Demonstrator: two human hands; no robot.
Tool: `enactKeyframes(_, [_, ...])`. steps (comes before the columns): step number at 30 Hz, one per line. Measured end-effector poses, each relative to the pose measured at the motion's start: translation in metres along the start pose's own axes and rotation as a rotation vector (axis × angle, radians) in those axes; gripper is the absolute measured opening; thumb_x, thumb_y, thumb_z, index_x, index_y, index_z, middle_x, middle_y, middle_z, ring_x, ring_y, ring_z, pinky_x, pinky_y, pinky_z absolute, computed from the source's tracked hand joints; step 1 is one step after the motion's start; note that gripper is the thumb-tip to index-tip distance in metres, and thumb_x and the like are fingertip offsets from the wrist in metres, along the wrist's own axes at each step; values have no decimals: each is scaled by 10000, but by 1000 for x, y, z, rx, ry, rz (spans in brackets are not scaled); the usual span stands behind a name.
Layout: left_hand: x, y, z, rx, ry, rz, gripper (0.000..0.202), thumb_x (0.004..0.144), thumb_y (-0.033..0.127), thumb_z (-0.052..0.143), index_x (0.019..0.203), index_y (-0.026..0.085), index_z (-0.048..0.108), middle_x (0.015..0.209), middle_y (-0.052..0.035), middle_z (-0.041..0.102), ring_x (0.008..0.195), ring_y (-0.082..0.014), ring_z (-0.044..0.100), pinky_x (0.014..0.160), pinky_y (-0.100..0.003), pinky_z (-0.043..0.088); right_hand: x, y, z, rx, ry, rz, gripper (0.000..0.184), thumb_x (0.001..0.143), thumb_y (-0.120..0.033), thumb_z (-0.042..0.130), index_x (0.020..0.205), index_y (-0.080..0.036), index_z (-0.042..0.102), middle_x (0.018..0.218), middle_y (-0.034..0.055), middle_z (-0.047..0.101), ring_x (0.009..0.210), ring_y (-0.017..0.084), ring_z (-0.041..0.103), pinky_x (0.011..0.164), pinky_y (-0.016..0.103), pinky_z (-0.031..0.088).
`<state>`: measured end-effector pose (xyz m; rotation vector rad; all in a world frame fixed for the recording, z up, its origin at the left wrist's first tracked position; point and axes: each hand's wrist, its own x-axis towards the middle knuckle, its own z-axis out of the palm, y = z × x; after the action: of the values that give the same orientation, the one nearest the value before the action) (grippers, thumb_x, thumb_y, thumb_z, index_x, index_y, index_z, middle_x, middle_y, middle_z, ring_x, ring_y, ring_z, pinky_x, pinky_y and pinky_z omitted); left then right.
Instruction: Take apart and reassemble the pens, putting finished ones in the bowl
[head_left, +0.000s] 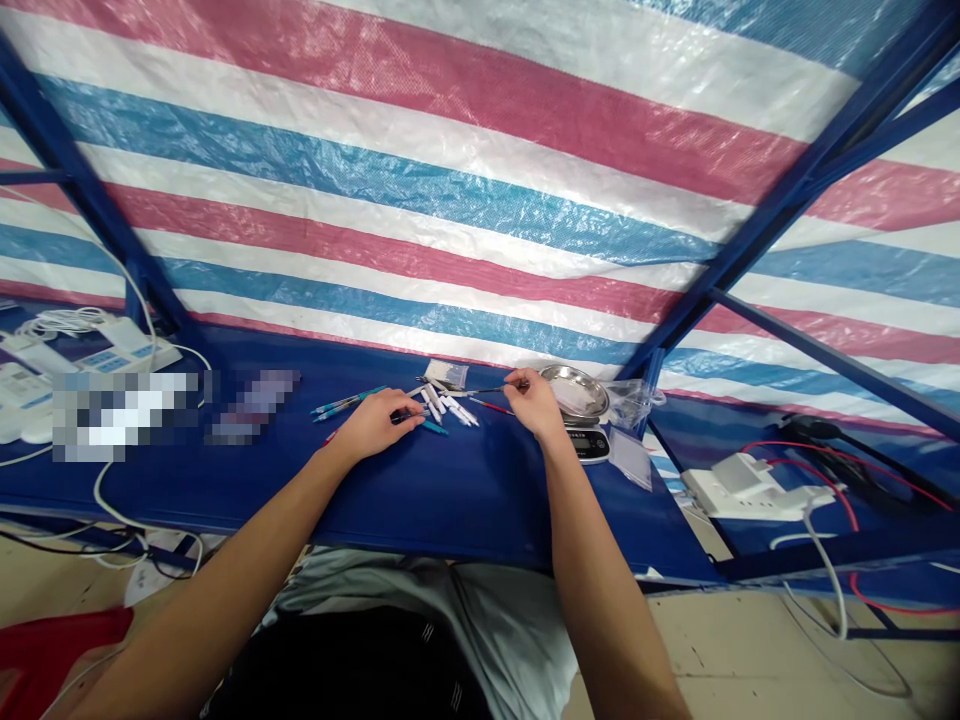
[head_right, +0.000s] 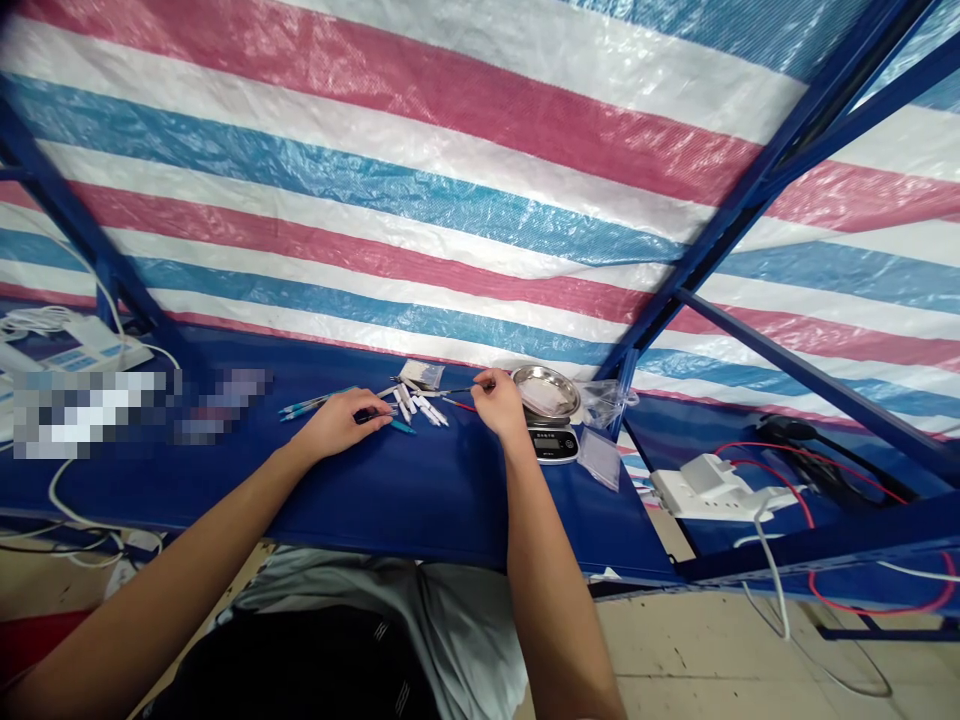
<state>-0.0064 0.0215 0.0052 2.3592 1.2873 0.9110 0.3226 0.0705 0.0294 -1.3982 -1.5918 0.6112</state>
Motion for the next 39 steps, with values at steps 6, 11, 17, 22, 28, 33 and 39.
enactKeyframes(6, [-1,-3,2,28,-75,-27,313,996,504,651,1143,276,807,1101,-65,797,1079,-286,709,956,-409,553,2,0,-23,-35,118,80,241,747,-339,648,937,-198,698,895,56,723,744,211,630,765,365,513])
enactKeyframes(11, [-1,-6,2,29,-84,-18,300,999,506,643,1132,294,808,1135,-57,795,1151,-294,691,989,-409,545,1,-1,-38,-22,163,114,199,772,-360,639,902,-210,662,748,21,671,659,194,586,656,320,487])
enactKeyframes(17, [0,-5,3,-11,-80,41,296,1001,502,643,1133,303,817,1133,-57,784,1131,-279,690,1017,-405,532,-14,-21,-6,232,-152,23,237,816,-402,713,959,-237,618,665,-34,610,524,149,516,534,282,433])
enactKeyframes(22, [0,-1,2,-16,-84,105,320,947,531,721,1165,314,809,1155,-69,766,1085,-285,686,975,-417,534,-30,-25,42,266,-349,-125,281,827,-478,791,886,-232,671,857,25,719,693,180,639,642,308,523])
enactKeyframes(28, [-2,-5,-12,65,163,-20,391,990,559,646,1209,263,778,1149,-95,755,1101,-293,660,1002,-432,521,-39,-27,78,57,-323,-291,150,867,-372,808,851,-254,718,908,24,757,872,229,663,815,350,510])
enactKeyframes(33, [-3,-28,-24,205,334,-175,336,1014,469,585,1111,218,786,1098,-116,757,1055,-302,666,1006,-448,514,-42,-32,80,-16,-312,-395,107,902,-311,804,863,-265,715,951,41,765,971,265,651,888,382,487])
enactKeyframes(39, [-34,-18,-49,266,231,-210,310,1003,497,606,1015,230,762,1023,-95,749,944,-268,686,895,-371,533,-47,-35,71,-68,-272,-415,84,978,-293,709,903,-256,704,934,46,744,958,263,628,843,371,464])
